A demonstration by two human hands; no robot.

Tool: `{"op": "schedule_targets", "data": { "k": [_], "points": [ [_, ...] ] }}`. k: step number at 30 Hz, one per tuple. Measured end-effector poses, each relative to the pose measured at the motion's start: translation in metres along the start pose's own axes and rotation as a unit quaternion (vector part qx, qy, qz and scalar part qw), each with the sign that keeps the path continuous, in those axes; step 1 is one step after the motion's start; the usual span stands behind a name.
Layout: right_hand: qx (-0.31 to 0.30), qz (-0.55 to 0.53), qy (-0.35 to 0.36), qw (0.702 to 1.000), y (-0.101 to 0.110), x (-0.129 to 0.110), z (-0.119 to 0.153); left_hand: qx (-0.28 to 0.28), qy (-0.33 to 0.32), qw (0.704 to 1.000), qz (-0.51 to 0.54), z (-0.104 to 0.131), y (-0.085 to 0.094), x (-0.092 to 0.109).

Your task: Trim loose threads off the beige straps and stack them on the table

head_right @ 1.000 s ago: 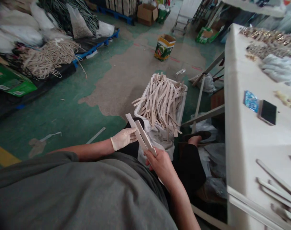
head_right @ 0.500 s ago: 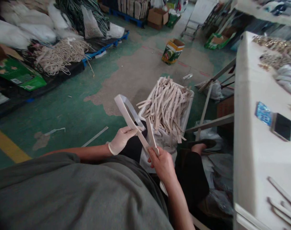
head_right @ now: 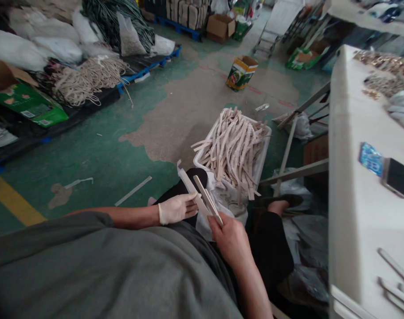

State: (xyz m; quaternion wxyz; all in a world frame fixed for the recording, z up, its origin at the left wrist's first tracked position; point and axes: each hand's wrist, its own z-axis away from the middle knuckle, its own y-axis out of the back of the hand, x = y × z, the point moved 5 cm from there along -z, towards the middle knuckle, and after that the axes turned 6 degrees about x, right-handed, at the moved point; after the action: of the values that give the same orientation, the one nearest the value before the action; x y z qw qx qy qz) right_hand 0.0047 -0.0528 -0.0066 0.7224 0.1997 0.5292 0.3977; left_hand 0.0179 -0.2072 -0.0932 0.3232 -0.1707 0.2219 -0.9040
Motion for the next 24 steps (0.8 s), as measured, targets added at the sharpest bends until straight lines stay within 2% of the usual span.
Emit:
{"op": "schedule_targets", "data": {
  "k": [2,4,8,10,15,21,24],
  "points": [
    [0.021,0.029,0.011,0.999,-0.001,-0.005,-0.007,-0.031,0.025,0.999,-0.025,0.0,-0.009,-0.01],
    [0.024,0.025,0.001,0.999,-0.002,-0.007,-0.012,-0.049,0.021,0.998,-0.032,-0.002,-0.017,-0.01],
    [-0.026,-0.03,-0.023,0.999,0.002,0.0,-0.004,-0.003,-0.064,0.998,-0.01,-0.01,-0.016,0.013],
    [-0.021,-0.024,-0.021,0.999,0.006,0.003,0.002,-0.002,-0.077,0.997,-0.018,-0.012,-0.015,0.017],
    [0.029,0.001,-0.019,0.999,0.002,0.005,-0.005,-0.063,-0.022,0.994,-0.083,-0.014,-0.022,-0.008],
    [0.001,-0.025,-0.029,0.999,0.0,0.02,-0.001,-0.011,-0.086,0.995,-0.05,-0.012,-0.018,0.013],
    [0.022,-0.007,-0.022,0.999,-0.001,0.018,-0.006,-0.051,-0.047,0.994,-0.082,-0.012,-0.021,-0.001]
  ]
}}
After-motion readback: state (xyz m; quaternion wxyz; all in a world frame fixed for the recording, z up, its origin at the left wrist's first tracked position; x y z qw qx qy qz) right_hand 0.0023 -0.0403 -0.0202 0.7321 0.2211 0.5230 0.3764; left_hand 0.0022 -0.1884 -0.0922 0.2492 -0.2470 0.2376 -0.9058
